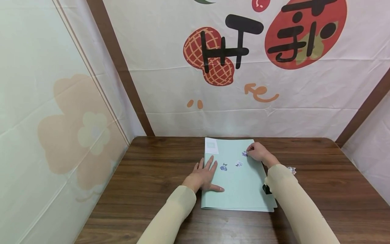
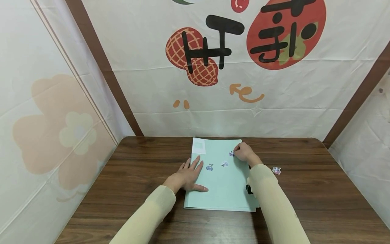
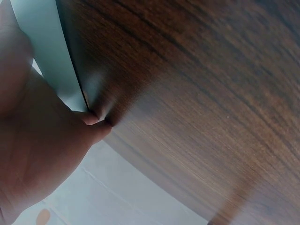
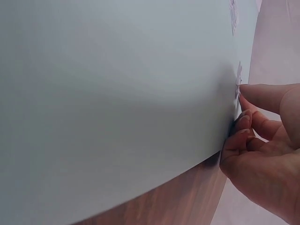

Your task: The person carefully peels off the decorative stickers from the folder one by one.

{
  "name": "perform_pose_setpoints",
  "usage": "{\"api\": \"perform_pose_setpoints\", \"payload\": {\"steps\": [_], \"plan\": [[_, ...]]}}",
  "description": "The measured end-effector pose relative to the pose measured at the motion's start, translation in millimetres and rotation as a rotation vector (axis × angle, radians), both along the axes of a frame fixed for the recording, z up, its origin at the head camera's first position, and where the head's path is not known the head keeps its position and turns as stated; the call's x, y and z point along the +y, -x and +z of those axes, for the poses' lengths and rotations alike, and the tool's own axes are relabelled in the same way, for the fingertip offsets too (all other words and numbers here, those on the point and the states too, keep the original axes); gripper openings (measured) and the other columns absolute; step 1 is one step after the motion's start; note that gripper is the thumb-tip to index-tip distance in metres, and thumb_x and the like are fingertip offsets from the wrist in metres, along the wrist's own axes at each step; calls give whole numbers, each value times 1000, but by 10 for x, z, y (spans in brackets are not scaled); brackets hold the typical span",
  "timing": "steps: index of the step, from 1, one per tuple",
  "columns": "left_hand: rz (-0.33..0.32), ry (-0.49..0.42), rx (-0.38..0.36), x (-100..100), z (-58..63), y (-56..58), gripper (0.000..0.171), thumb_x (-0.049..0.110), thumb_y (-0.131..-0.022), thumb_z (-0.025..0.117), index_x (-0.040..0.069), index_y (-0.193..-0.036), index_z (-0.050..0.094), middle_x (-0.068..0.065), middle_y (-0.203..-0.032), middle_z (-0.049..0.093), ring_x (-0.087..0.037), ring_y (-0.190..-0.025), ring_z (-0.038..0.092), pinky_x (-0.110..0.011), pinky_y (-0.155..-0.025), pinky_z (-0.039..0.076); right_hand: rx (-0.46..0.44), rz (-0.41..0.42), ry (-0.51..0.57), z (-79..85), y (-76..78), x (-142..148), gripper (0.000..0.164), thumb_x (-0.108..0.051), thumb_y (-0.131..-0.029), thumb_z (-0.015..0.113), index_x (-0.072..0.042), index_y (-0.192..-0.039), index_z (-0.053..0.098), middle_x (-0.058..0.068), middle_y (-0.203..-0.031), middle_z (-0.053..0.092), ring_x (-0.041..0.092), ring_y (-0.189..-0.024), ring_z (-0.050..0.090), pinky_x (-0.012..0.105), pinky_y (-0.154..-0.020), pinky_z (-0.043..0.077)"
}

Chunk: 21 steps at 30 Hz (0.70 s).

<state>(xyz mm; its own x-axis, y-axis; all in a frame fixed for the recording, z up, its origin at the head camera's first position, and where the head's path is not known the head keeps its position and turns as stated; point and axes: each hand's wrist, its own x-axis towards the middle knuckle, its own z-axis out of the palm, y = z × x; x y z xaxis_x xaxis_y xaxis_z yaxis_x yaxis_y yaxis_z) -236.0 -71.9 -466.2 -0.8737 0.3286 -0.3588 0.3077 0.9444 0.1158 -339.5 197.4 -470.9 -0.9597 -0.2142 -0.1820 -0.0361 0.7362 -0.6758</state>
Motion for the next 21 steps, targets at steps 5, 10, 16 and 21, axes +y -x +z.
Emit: {"api": "perform_pose_setpoints", "payload": {"steps": [5,10,16,21], "plan": [[-1,-1,-4,-2,-3,2,112,78,-84,62,17,-166,15,-5,-173,-2,-41,-157,3,-54,-125,14,-10,-3,0,-13,22,5,22,-7,-101,56,9,-114,63,21,-113,59,31,-99,55,43,-86,49],[-3,-9,-13,-1,-2,-4,113,78,-84,62,17,-166,14,-5,-173,-4,-42,-157,2,-55,-125,13,-16,-8,-3,-27,40,4,23,-8,-101,55,9,-115,64,21,-115,59,30,-100,56,42,-87,50],[2,-18,-15,-5,-10,-4,113,77,-84,63,17,-166,14,-6,-173,-4,-42,-157,1,-55,-125,12,3,-9,-9,-39,55,-4,21,-8,-101,55,8,-110,65,20,-111,60,29,-96,56,39,-82,49],[1,-24,-10,-9,1,-7,113,77,-84,63,16,-166,14,-6,-173,-3,-43,-157,2,-55,-125,13,10,-12,-1,-33,38,-5,21,-8,-101,55,8,-109,66,20,-109,61,29,-94,56,39,-81,50]]}}
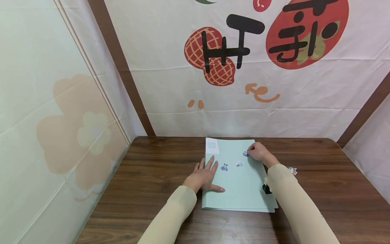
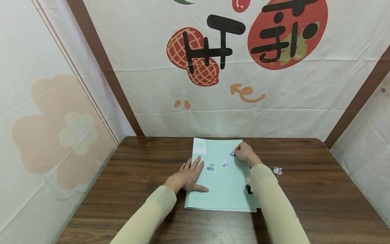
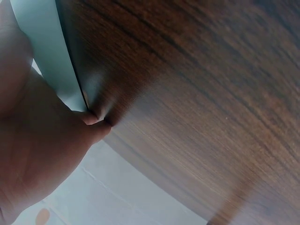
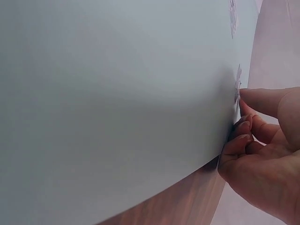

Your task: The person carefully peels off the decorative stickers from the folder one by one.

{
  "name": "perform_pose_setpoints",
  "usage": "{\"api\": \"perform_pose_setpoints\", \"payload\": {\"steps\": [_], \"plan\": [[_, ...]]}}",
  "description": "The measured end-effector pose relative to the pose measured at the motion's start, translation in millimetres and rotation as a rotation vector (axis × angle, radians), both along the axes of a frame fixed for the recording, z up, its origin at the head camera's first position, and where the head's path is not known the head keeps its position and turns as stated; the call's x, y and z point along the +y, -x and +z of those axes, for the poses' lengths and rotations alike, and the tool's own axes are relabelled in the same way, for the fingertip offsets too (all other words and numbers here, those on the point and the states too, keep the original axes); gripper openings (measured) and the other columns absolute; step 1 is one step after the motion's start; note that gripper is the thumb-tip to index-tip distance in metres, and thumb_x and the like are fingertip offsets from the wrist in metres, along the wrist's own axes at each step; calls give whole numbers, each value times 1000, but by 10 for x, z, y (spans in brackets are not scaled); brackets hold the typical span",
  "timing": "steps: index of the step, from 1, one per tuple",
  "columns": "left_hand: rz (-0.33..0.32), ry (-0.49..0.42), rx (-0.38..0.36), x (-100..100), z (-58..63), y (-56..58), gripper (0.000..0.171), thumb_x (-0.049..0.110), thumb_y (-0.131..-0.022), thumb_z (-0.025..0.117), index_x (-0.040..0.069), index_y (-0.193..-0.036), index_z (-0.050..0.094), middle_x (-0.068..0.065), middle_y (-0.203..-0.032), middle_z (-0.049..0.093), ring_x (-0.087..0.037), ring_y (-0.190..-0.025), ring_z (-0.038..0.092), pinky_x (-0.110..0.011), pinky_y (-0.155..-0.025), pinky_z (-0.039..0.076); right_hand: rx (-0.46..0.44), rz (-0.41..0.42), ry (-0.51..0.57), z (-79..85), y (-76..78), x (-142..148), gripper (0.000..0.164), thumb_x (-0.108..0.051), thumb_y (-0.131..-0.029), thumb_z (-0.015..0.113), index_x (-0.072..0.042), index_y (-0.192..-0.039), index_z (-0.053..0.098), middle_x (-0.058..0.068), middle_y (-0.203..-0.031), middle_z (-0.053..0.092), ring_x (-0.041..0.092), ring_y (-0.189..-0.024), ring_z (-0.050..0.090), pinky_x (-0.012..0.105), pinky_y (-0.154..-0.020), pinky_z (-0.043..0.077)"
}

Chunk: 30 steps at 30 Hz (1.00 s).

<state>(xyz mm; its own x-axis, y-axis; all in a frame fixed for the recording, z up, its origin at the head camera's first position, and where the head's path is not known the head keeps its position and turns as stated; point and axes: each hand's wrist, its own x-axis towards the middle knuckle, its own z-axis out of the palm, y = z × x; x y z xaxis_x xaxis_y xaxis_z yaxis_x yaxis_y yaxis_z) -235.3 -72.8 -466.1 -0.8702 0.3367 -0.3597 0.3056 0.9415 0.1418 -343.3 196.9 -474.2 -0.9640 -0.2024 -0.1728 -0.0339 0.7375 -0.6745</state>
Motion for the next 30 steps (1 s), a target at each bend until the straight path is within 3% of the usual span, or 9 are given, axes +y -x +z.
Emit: {"api": "perform_pose_setpoints", "payload": {"steps": [9,15,30], "plan": [[6,-6,-2,12,0,4,112,76,-84,64,17,-166,15,-6,-173,-2,-42,-157,2,-55,-125,13,24,3,10,15,-26,17,19,-7,-99,55,7,-104,67,20,-104,62,28,-90,56,38,-78,50],[8,4,-6,19,4,-1,112,76,-84,64,18,-166,14,-5,-173,-2,-43,-157,2,-54,-125,12,10,-15,2,-30,1,-1,21,-9,-101,55,7,-107,67,20,-109,62,28,-93,57,39,-79,50],[3,11,1,11,-1,-1,113,77,-84,63,17,-166,15,-6,-173,-2,-41,-157,3,-54,-125,13,-29,-43,60,-69,27,31,17,-11,-103,56,4,-106,65,14,-103,59,24,-90,52,34,-75,44]]}}
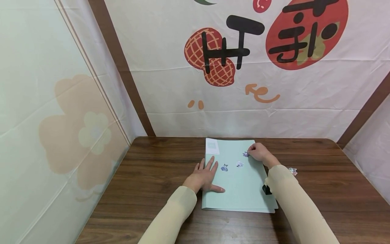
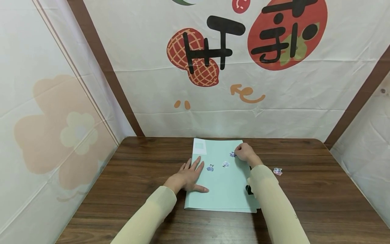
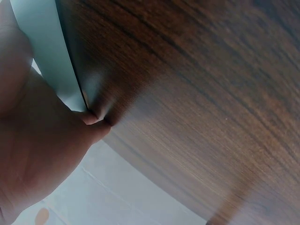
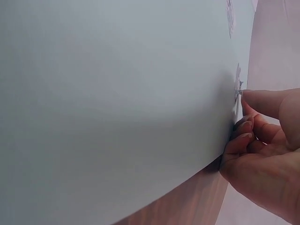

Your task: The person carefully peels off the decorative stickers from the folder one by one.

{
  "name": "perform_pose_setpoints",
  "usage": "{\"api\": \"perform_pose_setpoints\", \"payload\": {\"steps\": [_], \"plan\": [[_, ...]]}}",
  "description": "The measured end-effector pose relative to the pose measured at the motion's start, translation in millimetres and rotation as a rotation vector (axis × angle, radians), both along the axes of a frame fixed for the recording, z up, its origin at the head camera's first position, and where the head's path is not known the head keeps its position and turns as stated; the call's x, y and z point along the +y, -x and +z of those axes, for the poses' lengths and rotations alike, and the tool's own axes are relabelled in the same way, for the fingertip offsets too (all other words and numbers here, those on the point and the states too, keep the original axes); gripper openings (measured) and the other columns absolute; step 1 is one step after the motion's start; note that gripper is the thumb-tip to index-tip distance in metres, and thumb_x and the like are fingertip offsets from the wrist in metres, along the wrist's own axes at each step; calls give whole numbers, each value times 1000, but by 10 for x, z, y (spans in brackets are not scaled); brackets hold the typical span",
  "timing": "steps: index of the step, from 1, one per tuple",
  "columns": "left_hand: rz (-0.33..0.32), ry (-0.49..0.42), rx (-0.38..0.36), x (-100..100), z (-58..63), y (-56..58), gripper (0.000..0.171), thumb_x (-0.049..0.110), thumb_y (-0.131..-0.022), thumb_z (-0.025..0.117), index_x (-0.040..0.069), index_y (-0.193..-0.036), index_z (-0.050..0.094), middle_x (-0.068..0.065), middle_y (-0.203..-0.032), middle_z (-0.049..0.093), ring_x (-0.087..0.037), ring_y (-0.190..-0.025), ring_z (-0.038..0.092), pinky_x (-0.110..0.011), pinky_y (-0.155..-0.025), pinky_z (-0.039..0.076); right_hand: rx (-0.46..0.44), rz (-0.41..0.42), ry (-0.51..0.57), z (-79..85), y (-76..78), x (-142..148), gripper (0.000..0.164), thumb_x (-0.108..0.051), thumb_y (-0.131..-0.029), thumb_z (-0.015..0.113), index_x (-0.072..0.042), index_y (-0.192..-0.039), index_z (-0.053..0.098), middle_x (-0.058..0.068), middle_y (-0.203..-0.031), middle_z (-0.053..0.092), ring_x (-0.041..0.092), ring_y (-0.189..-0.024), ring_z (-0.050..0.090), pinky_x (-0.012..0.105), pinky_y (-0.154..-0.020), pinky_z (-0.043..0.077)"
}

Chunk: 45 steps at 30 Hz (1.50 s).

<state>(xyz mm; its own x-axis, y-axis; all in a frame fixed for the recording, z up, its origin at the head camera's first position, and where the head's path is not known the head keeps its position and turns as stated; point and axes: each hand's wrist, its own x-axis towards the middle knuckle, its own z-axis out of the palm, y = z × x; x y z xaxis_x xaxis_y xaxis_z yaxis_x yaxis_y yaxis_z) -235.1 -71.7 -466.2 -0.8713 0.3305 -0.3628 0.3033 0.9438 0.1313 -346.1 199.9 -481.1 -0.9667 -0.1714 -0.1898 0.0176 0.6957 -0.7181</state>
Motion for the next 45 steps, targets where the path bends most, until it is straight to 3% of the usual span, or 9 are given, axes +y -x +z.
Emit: {"api": "perform_pose_setpoints", "payload": {"steps": [19,45], "plan": [[4,-4,-5,-2,-1,8,113,77,-84,63,17,-166,14,-6,-173,-3,-42,-157,2,-54,-125,12,-14,29,47,-11,13,61,18,-13,-105,53,1,-113,61,13,-106,55,25,-95,50,34,-77,42],[1,-3,2,-13,-3,0,112,77,-84,63,17,-166,15,-6,-173,-2,-42,-157,3,-54,-125,13,-8,7,121,-9,-35,73,17,-14,-107,51,0,-114,55,11,-101,50,23,-89,46,34,-73,39]]}}
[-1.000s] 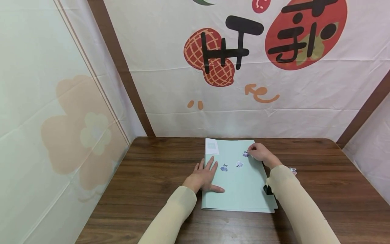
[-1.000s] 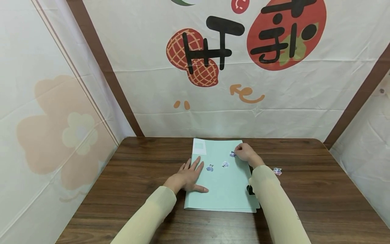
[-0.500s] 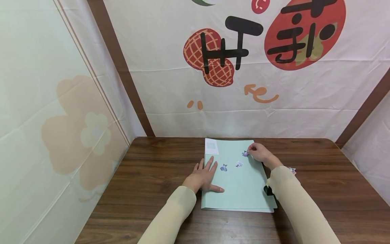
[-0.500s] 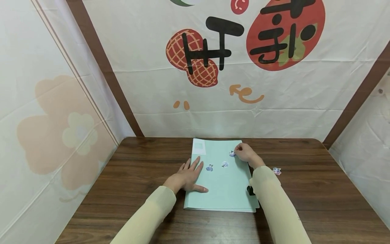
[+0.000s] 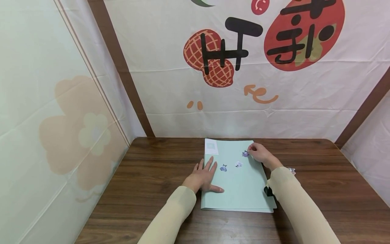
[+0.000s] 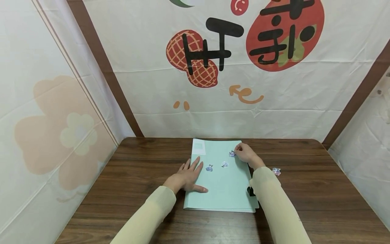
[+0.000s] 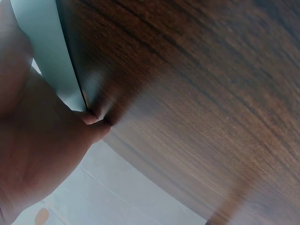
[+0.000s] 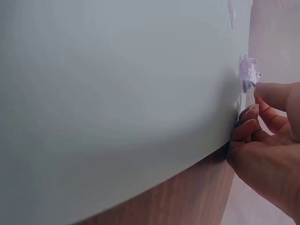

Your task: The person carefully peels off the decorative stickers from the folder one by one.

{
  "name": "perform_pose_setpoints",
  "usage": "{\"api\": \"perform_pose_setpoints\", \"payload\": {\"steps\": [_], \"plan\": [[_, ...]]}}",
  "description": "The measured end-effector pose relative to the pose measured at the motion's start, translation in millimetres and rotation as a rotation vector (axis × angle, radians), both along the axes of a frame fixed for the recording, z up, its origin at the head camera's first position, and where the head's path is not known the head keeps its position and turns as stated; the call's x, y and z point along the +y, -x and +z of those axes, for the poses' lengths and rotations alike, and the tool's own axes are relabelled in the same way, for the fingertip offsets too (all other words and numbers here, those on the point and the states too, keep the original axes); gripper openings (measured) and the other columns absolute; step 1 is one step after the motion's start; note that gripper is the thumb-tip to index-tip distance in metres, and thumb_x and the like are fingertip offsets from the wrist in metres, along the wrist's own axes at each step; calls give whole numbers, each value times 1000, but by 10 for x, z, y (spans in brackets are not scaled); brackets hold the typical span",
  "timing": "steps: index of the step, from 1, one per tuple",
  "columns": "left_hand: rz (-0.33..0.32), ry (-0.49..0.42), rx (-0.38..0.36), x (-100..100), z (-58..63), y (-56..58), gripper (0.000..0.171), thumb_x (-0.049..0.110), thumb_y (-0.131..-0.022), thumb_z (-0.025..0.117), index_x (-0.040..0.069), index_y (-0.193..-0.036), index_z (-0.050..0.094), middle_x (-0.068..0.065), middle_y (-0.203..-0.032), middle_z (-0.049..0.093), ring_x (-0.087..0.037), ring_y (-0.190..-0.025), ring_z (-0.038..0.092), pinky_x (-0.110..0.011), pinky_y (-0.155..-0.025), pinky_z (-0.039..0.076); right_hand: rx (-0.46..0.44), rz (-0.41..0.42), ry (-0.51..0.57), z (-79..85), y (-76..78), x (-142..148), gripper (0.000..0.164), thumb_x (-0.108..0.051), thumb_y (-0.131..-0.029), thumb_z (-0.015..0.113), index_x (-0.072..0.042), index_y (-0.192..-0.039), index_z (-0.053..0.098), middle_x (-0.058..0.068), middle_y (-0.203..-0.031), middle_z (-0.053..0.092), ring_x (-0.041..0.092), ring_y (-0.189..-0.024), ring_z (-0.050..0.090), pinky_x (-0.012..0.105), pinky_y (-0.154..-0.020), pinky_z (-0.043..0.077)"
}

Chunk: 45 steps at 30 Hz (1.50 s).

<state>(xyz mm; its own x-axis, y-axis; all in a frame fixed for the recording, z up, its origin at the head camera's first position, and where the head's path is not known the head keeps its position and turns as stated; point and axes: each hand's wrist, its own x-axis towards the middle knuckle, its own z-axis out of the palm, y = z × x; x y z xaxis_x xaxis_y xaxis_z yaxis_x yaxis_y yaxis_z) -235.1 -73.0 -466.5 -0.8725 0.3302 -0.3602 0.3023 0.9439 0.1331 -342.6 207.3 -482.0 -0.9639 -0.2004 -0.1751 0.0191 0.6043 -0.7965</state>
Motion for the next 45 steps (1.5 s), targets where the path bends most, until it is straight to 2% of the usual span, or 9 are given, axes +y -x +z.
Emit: {"api": "perform_pose_setpoints", "payload": {"steps": [6,12,16,22,32,45], "plan": [[-7,-1,-9,20,14,-6,112,77,-85,62,18,-166,14,-5,-173,-3,-42,-157,2,-54,-125,12,-6,-9,19,4,-19,45,17,-14,-108,48,1,-114,53,10,-98,50,23,-85,46,34,-72,40],[-14,0,11,53,20,9,111,77,-85,63,17,-166,16,-6,-173,0,-42,-157,4,-55,-125,14,6,-7,-6,36,-24,85,17,-15,-108,51,-1,-114,54,11,-100,50,24,-89,47,34,-73,40],[-12,-4,9,66,1,11,111,77,-84,63,17,-166,17,-6,-173,1,-42,-157,5,-55,-125,14,9,9,-25,63,-70,106,16,-15,-107,51,0,-114,54,13,-101,51,25,-89,49,33,-72,42],[-5,-16,2,45,-34,7,111,77,-84,63,17,-166,16,-6,-173,0,-43,-157,4,-55,-125,14,32,37,-41,94,-168,153,16,-14,-107,51,1,-114,55,10,-94,52,23,-84,50,33,-70,43],[9,-42,7,-6,-37,11,111,75,-84,65,17,-166,16,-7,-173,0,-45,-156,4,-55,-125,13,165,107,-67,267,-262,362,15,-9,-107,50,3,-113,54,21,-98,58,23,-81,52,34,-68,45],[5,-47,5,6,-11,16,111,74,-85,65,16,-166,17,-8,-173,1,-44,-156,3,-56,-125,13,200,46,-119,335,-444,778,15,-8,-106,52,5,-113,55,15,-95,57,22,-82,51,34,-69,44]]}}
